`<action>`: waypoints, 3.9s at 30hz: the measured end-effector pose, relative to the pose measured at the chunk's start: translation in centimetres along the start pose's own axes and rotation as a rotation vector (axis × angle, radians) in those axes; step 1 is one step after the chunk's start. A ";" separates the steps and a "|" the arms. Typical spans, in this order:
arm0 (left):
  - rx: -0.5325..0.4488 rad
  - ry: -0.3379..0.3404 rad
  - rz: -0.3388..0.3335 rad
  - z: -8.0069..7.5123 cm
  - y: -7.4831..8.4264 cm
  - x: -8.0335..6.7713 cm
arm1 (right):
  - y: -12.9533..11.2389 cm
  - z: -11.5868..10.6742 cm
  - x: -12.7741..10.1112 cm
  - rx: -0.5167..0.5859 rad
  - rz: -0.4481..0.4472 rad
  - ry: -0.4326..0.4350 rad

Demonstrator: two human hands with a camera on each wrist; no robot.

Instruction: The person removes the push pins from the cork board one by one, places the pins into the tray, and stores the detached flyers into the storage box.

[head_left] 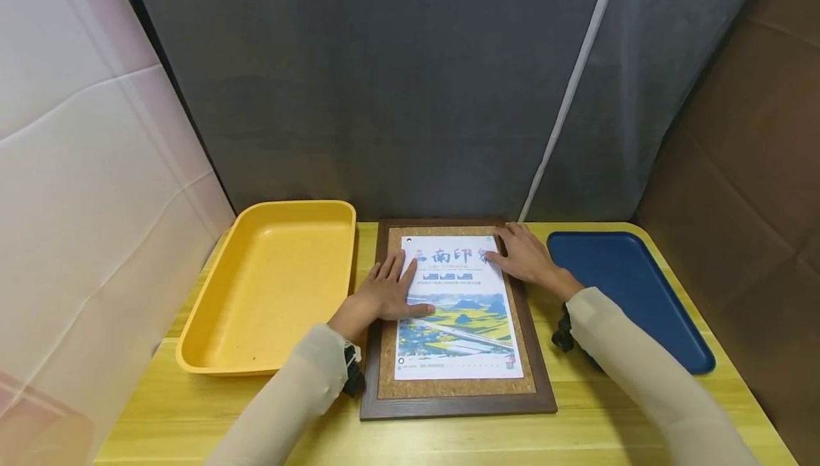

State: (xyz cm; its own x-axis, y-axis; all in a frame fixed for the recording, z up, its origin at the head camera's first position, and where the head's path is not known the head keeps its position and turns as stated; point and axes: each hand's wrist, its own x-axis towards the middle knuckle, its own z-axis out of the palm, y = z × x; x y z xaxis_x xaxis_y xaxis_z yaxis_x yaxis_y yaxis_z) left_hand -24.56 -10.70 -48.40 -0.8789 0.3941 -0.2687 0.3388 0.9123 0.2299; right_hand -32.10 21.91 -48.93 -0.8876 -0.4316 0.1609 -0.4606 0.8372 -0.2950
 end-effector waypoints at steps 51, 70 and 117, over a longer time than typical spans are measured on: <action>0.065 -0.099 -0.066 -0.1 1.8 -0.5 | 1.0 1.4 2.8 0.416 0.316 0.080; 0.049 -0.096 -0.061 0.5 1.2 -0.2 | 0.8 1.0 3.1 0.416 0.287 0.010; 0.064 -0.207 -0.144 1.9 0.6 1.6 | 1.4 0.7 2.2 0.511 0.212 -0.029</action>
State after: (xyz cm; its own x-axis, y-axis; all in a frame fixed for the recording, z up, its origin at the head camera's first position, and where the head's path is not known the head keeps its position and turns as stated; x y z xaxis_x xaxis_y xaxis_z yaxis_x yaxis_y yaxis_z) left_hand -25.14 -9.27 -50.45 -0.8343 0.2679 -0.4818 0.2417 0.9633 0.1171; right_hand -34.71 21.88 -49.69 -0.9577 -0.2867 0.0244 -0.2104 0.6400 -0.7390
